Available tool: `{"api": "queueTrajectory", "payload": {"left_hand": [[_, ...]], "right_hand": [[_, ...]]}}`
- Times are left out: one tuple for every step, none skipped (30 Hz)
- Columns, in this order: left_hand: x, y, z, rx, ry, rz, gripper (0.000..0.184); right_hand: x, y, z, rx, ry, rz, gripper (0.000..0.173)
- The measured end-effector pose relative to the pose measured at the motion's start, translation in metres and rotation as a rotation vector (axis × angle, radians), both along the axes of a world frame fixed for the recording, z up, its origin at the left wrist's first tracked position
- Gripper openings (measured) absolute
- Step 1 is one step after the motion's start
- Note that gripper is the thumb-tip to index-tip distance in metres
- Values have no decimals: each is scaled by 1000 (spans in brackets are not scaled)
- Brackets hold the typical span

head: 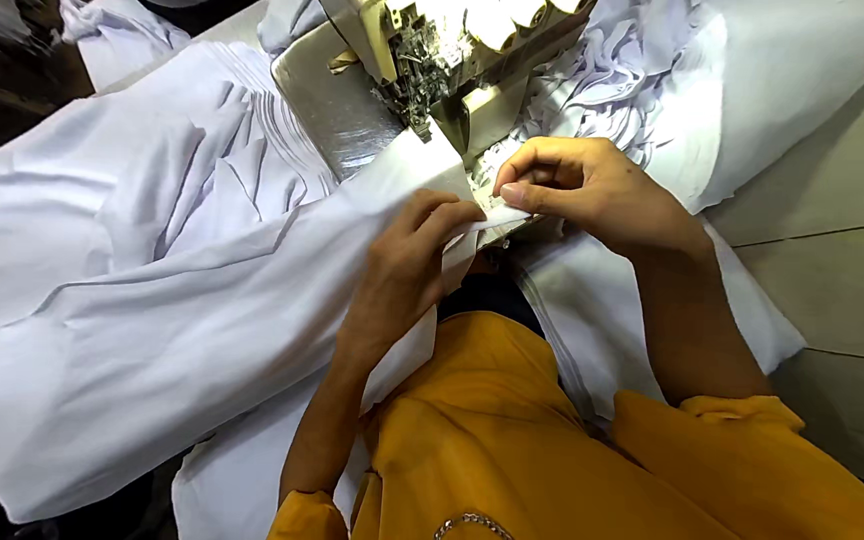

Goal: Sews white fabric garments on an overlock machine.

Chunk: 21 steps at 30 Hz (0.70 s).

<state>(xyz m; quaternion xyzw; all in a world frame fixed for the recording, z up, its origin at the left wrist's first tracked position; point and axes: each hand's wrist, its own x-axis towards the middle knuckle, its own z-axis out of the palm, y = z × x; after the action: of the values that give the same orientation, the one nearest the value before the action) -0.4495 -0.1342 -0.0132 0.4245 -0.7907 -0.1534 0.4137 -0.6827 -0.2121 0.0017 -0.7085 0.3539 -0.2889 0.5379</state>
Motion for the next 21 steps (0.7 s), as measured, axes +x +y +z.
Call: {"api": "queueTrajectory", "payload": {"left_hand": [[5, -1, 1, 26, -17, 8, 21], [9, -1, 2, 61, -27, 31, 18], [12, -2, 2, 104, -21, 64, 13], [14, -3, 3, 155, 2, 95, 11], [16, -3, 4, 216, 27, 112, 11], [19, -4, 5, 278, 52, 107, 12], [22, -5, 7, 333, 76, 92, 15], [24, -7, 10, 384, 89, 83, 18], [25, -11, 13, 434, 92, 81, 21], [26, -14, 16, 474, 95, 79, 24], [28, -17, 16, 504, 97, 71, 27], [30, -20, 16, 527, 85, 60, 30], [33, -24, 15, 548, 61, 51, 32], [34, -27, 15, 565, 41, 46, 34], [35, -30, 15, 583, 25, 39, 36], [36, -32, 16, 601, 10, 24, 37], [37, -34, 16, 615, 6, 1, 37], [38, -36, 16, 625, 4, -31, 37], [40, -38, 16, 634, 6, -79, 37], [43, -40, 17, 643, 25, -143, 36], [45, -41, 17, 647, 53, -215, 34]], "right_hand": [[0, -1, -4, 16, -17, 2, 10], [0, -1, -9, 27, -25, 6, 10], [1, -1, -13, 22, -21, 7, 12], [3, 0, -16, 3, -7, 5, 15], [5, 3, -20, -32, 20, -5, 21], [8, 7, -23, -67, 39, -22, 26], [11, 12, -25, -86, 47, -34, 30], [14, 15, -26, -89, 43, -34, 32], [18, 18, -27, -79, 25, -22, 33], [21, 21, -28, -74, 3, -2, 34], [25, 25, -29, -70, -22, 9, 33], [30, 30, -28, -72, -38, -3, 32], [35, 34, -28, -82, -36, -22, 32], [39, 37, -28, -102, -22, -42, 32], [43, 39, -30, -136, 4, -61, 35], [47, 40, -32, -179, 39, -83, 37], [50, 41, -33, -218, 68, -108, 39], [53, 42, -35, -248, 92, -126, 43], [54, 41, -35, -269, 105, -123, 48], [54, 40, -36, -277, 107, -101, 53], [53, 39, -36, -267, 97, -72, 54]]}}
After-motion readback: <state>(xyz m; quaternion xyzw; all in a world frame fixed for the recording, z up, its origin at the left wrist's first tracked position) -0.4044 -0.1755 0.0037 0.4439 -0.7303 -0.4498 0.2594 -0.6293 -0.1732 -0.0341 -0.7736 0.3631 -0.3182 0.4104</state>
